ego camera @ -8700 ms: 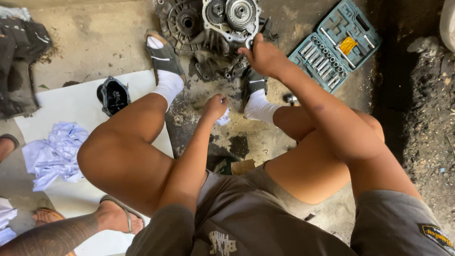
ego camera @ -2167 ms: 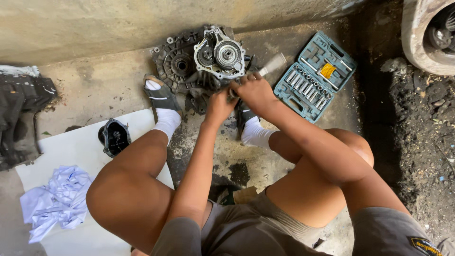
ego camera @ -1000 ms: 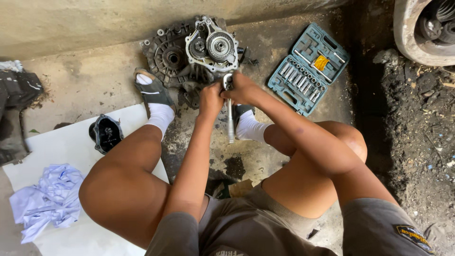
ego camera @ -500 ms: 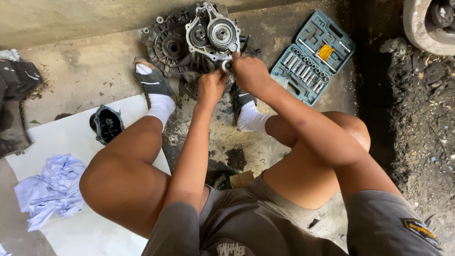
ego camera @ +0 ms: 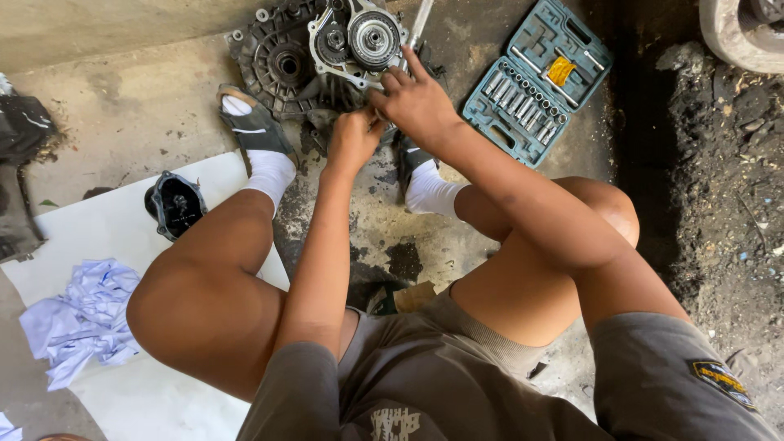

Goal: The person sits on the floor and uses a socket wrench to tighten bolts on a disassembled engine block. They wipe the engine with a cloth and continue tightening bolts in different locations.

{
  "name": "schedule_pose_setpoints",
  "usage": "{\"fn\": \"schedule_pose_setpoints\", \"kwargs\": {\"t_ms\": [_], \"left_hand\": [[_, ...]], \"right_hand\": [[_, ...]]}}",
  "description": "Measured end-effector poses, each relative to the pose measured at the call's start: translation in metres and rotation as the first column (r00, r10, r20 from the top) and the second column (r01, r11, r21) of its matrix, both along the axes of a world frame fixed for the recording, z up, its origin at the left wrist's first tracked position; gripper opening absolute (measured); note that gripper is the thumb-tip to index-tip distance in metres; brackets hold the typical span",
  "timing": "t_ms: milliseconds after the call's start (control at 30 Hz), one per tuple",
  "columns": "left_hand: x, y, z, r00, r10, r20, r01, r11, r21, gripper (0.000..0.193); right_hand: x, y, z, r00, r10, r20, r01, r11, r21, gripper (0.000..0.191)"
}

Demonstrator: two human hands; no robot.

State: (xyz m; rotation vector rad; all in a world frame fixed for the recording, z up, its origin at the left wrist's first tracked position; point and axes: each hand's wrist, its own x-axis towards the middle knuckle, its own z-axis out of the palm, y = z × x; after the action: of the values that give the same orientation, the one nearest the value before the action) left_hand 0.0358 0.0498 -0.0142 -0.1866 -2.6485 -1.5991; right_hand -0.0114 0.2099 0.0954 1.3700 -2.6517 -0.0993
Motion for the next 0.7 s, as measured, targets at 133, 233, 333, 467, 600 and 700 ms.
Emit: {"fn": "schedule_pose_setpoints", "kwargs": {"t_ms": [133, 233, 333, 467, 600, 700], "left_hand": [[-0.002, 0.006, 0.000, 0.996, 0.093, -0.003, -0.093, 0.994, -0.065, 0.014], [-0.004, 0.009, -0.003, 0.997, 0.076, 0.013, -0.073, 0.983, -0.168, 0.013], [-0.006, 0.004, -0.006, 0.999, 0.046, 0.012, -0.044, 0.992, -0.121, 0.018], [-0.006, -0.003, -0.006, 1.000, -0.006, -0.027, 0.006, 1.000, 0.008, 0.021], [-0.004, 0.001, -0.003, 0.997, -0.022, -0.075, 0.018, 0.999, -0.043, 0.020], [-0.003, 0.002, -0.002, 1.000, -0.019, -0.025, 0.018, 0.997, -0.070, 0.018]], "right_hand": [[-0.005, -0.001, 0.003, 0.886, -0.291, 0.361, 0.300, 0.953, 0.033, 0.046], [-0.001, -0.003, 0.007, 0.493, -0.475, 0.729, 0.558, 0.815, 0.154, 0.038], [0.005, -0.007, 0.009, 0.342, -0.451, 0.824, 0.609, 0.775, 0.171, 0.036], [0.008, -0.005, 0.002, 0.822, -0.356, 0.444, 0.347, 0.932, 0.106, 0.037], [0.002, 0.008, -0.009, 0.998, -0.067, 0.006, 0.068, 0.997, -0.033, 0.021], [-0.002, 0.008, -0.018, 0.996, -0.034, -0.084, 0.030, 0.998, -0.046, 0.034]]}}
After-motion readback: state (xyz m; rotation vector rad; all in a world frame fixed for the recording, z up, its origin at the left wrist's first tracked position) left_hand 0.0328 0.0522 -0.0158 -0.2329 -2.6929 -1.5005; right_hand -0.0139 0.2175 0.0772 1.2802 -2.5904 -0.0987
